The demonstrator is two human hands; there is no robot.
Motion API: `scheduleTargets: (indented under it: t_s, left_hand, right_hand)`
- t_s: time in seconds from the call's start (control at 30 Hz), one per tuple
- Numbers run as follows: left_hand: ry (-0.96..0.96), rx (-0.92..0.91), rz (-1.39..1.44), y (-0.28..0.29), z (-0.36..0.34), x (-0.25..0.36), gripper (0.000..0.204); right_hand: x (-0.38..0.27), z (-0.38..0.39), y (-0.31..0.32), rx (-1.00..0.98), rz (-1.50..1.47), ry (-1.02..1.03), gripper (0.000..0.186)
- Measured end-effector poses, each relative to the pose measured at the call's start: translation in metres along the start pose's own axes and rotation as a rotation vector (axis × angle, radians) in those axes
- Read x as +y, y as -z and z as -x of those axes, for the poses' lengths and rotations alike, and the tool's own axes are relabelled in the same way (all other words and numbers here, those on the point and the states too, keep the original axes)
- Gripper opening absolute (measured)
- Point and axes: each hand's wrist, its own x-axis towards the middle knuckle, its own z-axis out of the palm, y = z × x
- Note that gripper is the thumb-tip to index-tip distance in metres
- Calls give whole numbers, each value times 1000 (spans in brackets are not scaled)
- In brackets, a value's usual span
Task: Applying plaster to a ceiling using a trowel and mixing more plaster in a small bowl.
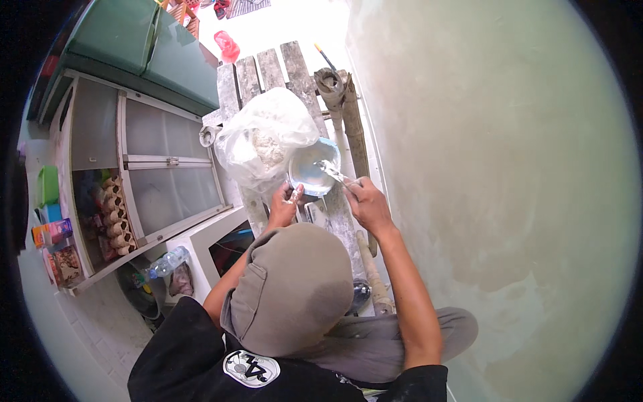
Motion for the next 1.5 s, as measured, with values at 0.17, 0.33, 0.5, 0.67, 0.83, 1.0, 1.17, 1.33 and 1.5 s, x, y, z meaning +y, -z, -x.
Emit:
scheduleTargets:
  t_s: [0.17,0.33,0.5,0.67,0.83,1.0,1.17,1.33,1.5]
  left_hand:
    - [-76,65,50,10,-23,-8,19]
    - [32,232,282,-16,-21,22,9]
    - [87,194,369,-14,-21,21,10]
    - [94,192,385,-11,-23,12,10]
    - [-96,122,-22,-5,-13,24,11]
    - [-208,214,-91,0,-14,29,10]
    - [-172,207,-131,6,-5,46,10]
    - [-222,166,-188,11,-4,48,10]
    - [-215,177,-156,15,-8,50,10]
  right_hand:
    - [-1,1,-27,-53,470,225,41]
    - [11,31,-24,-54,575,186,45]
    - [13,49,-4,-110,603,134,45]
    - [13,66,27,25,529,140,38]
    - [-29,32,63,50,230,129,25]
    - [-41,17,32,-187,226,173,23]
    - [-38,12,18,-239,372,114,26]
    - [-41,-37,20,-344,597,213,23]
    - [-44,-66,32,-276,470,225,11]
